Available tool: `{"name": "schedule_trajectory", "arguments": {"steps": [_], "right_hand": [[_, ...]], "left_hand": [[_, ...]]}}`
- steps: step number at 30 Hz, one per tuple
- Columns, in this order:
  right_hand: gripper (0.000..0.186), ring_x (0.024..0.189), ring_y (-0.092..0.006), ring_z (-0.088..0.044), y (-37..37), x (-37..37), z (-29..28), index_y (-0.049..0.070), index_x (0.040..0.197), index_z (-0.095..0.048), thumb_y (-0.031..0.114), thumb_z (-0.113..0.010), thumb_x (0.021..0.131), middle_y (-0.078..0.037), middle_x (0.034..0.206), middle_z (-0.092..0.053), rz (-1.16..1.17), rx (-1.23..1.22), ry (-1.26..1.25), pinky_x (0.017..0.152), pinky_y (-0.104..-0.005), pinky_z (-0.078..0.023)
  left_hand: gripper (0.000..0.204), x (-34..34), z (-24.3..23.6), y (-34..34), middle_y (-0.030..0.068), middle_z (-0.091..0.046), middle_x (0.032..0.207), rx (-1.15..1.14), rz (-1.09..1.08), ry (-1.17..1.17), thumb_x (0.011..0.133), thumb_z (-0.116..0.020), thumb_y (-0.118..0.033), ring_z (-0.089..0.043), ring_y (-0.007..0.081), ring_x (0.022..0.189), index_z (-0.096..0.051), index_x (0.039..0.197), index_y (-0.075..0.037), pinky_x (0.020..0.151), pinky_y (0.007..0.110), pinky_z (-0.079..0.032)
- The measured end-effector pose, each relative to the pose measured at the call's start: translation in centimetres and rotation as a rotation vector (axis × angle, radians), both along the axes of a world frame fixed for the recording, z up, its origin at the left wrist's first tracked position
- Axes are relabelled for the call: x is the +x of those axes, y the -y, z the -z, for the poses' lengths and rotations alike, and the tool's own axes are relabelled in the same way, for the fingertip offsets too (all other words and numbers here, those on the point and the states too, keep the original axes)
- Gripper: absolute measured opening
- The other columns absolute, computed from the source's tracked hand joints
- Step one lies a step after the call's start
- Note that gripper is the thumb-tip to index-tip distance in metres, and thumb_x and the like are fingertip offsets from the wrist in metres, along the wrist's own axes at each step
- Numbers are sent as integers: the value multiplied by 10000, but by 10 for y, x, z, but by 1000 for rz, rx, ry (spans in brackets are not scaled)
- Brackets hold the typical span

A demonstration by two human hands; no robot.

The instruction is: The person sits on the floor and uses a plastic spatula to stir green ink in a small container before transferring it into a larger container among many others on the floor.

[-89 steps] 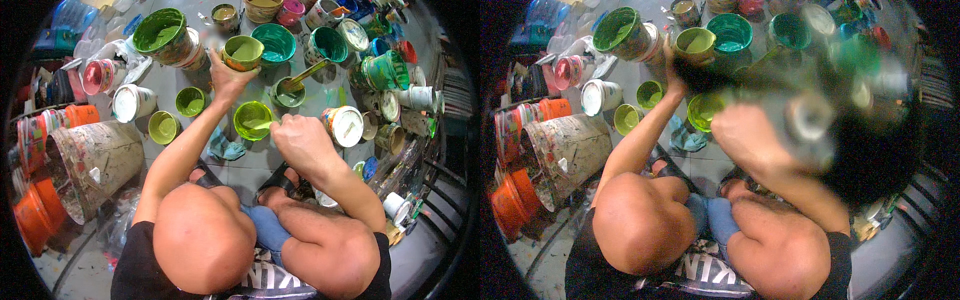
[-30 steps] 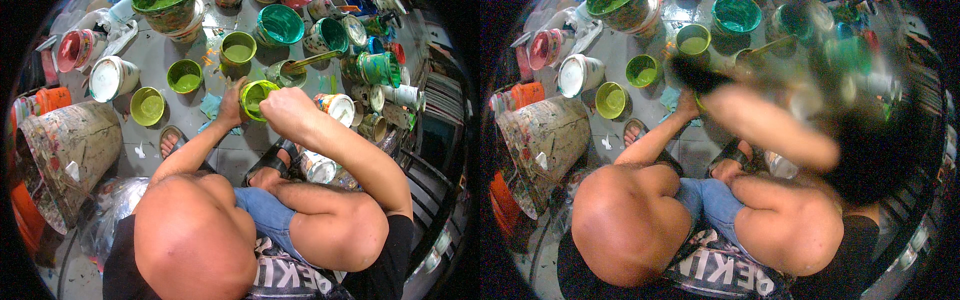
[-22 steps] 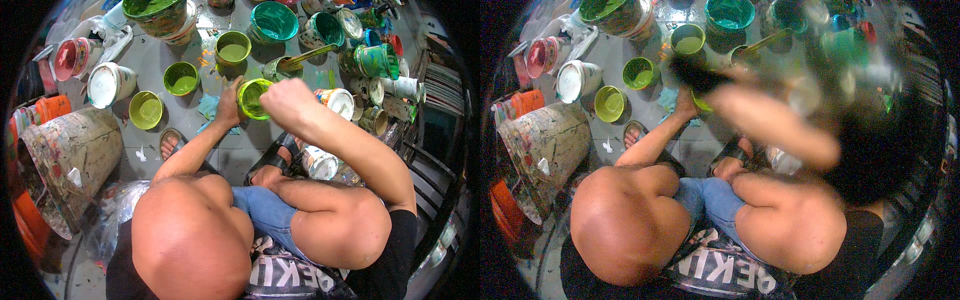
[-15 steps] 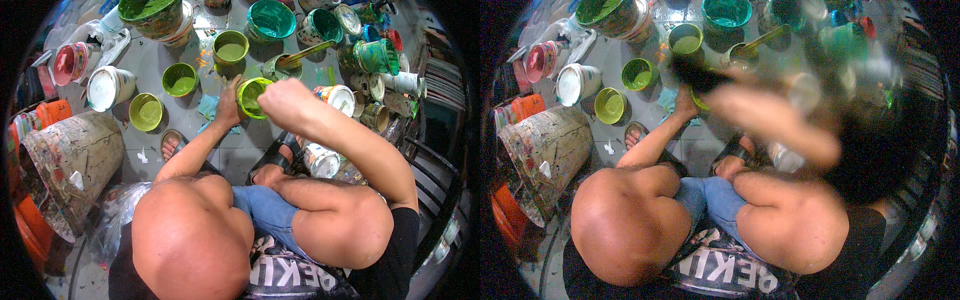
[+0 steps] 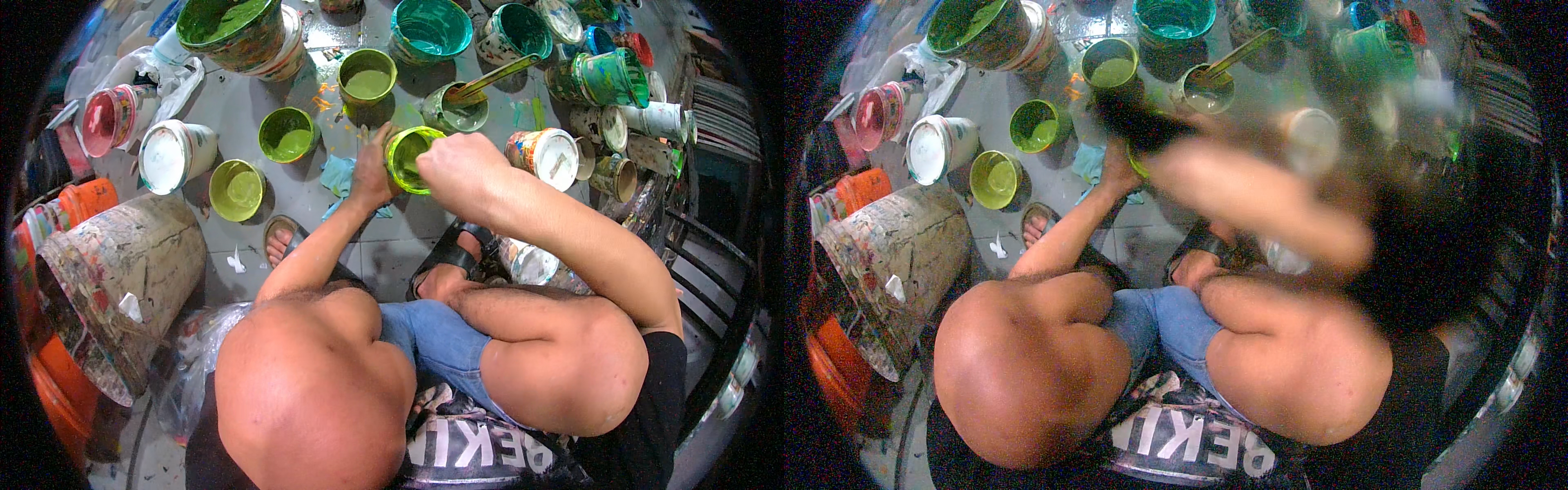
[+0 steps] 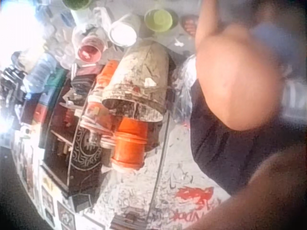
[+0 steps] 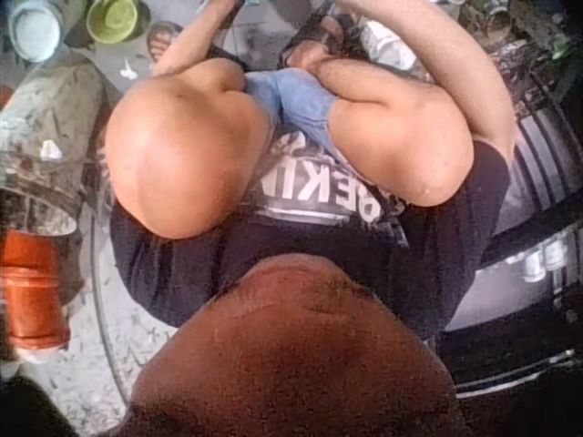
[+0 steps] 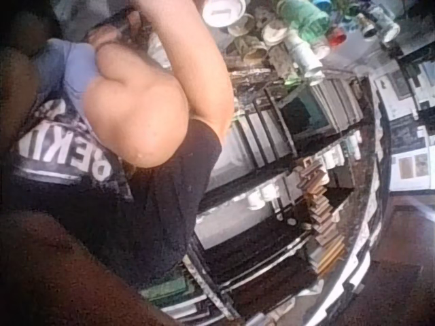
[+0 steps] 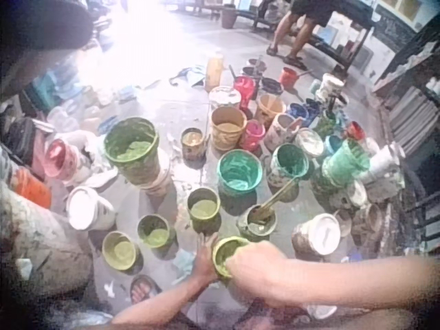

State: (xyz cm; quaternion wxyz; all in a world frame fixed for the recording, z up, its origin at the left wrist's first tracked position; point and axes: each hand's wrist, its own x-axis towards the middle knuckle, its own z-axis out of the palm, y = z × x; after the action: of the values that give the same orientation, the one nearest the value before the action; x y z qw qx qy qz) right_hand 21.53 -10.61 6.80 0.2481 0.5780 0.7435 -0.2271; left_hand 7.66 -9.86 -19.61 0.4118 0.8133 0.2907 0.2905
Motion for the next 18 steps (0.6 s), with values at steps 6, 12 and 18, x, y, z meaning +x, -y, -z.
{"name": "schedule_trajectory", "arguments": {"steps": [6,12,18], "right_hand": [[108,722,-316,-701,-5,4,2,38,741,-701,125,-639,743,-178,733,-685,-16,144,-2,623,-414,-571],[92,705,-299,-703,-6,10,-6,52,733,-705,130,-655,733,-163,724,-687,29,204,25,607,-401,-570],[83,674,-298,-700,2,6,1,60,703,-699,130,-659,721,-157,699,-683,-50,161,-23,599,-397,-568]], "left_hand": [[973,-5,16,-1,201,-439,1382,-48,70,-101,628,-837,-228,-449,384,1243,-302,1403,18,1156,536,-180],[923,-8,12,7,197,-420,1397,-61,72,-125,619,-829,-215,-433,384,1259,-355,1376,20,1157,548,-175],[954,-8,5,2,198,-434,1381,-27,88,-143,618,-827,-212,-424,388,1271,-313,1386,24,1162,559,-159]]}}
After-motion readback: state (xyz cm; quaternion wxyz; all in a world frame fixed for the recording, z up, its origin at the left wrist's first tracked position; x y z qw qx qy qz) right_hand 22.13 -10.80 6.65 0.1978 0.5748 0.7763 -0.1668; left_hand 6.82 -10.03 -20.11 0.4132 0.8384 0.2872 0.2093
